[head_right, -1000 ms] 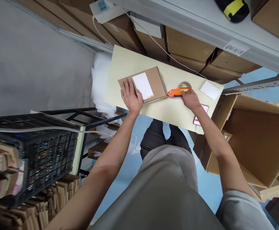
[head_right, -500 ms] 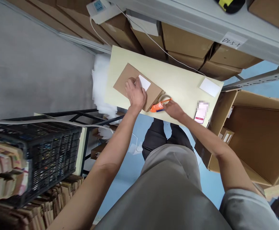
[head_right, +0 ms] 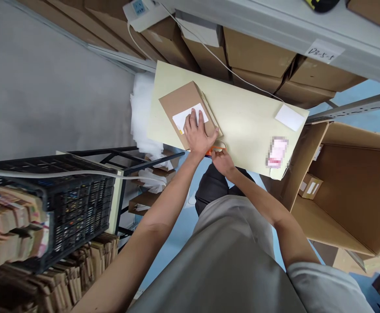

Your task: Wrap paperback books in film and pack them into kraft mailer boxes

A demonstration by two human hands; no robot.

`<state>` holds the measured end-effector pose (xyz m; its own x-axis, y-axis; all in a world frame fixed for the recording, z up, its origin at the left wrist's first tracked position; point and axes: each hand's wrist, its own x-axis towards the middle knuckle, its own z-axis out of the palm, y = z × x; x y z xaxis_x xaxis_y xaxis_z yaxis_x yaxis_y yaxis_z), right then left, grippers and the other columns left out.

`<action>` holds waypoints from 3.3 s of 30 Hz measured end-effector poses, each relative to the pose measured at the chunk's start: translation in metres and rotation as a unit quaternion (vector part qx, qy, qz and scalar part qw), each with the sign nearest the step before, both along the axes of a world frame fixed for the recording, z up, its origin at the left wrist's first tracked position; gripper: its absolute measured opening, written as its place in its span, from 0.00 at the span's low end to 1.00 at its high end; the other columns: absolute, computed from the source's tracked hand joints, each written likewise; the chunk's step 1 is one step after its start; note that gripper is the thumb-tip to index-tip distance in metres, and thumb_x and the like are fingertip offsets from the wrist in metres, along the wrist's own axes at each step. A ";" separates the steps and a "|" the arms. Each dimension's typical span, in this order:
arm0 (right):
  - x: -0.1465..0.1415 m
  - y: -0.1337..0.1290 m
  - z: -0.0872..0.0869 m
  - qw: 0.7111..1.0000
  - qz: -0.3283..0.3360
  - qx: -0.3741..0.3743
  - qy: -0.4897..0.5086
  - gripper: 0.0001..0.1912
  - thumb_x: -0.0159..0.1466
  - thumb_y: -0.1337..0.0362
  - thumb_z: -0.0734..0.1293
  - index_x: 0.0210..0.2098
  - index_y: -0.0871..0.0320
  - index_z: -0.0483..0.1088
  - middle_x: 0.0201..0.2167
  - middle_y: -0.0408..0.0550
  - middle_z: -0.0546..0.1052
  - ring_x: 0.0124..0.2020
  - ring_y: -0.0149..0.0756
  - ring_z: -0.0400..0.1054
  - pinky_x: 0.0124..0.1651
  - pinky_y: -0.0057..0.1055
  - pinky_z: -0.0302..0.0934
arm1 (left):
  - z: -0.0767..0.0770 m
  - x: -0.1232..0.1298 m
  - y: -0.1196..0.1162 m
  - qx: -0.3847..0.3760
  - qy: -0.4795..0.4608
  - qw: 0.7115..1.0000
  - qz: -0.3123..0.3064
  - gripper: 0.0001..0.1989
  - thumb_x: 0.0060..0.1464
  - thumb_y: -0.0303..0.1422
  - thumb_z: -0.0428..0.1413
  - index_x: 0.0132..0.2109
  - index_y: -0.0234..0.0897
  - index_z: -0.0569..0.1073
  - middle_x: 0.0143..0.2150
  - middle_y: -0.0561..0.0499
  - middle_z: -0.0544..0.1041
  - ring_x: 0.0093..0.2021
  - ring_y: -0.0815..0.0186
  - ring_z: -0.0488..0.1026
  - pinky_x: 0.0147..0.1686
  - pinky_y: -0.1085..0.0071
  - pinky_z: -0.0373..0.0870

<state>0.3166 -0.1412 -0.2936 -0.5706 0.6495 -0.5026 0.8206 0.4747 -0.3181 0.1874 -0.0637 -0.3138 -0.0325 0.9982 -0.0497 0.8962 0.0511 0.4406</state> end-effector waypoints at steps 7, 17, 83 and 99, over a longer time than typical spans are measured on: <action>0.085 -0.034 0.007 0.999 -0.028 -0.006 -0.030 0.19 0.81 0.66 0.60 0.65 0.68 0.73 0.50 0.67 0.88 0.53 0.54 0.83 0.67 0.46 0.68 | 0.003 0.007 0.002 -0.004 -0.004 1.000 0.013 0.47 0.65 0.49 0.64 0.83 0.34 0.62 0.86 0.34 0.57 0.86 0.34 0.52 0.84 0.35 0.50; 0.156 0.050 0.020 0.992 -0.013 0.053 -0.110 0.24 0.82 0.59 0.58 0.65 0.72 0.72 0.52 0.71 0.86 0.57 0.60 0.78 0.66 0.47 0.61 | 0.003 -0.001 0.002 -0.006 -0.048 0.998 -0.036 0.48 0.61 0.44 0.66 0.83 0.37 0.62 0.87 0.36 0.57 0.87 0.36 0.51 0.85 0.37 0.47; 0.012 0.316 0.267 0.909 -0.316 0.269 -0.037 0.29 0.72 0.67 0.63 0.70 0.68 0.72 0.68 0.70 0.79 0.70 0.63 0.70 0.75 0.56 0.60 | 0.204 -0.067 0.134 0.188 -0.283 0.915 -0.215 0.24 0.70 0.28 0.54 0.69 0.41 0.78 0.69 0.41 0.81 0.71 0.51 0.76 0.75 0.49 0.73; -0.023 -0.020 0.006 0.661 -0.692 -0.072 0.280 0.49 0.79 0.33 0.49 0.80 0.65 0.62 0.79 0.69 0.69 0.80 0.54 0.64 0.81 0.54 0.59 | 0.041 -0.076 -0.032 -0.075 -0.137 0.948 -0.276 0.31 0.81 0.37 0.41 0.85 0.42 0.55 0.88 0.41 0.53 0.90 0.53 0.42 0.87 0.41 0.47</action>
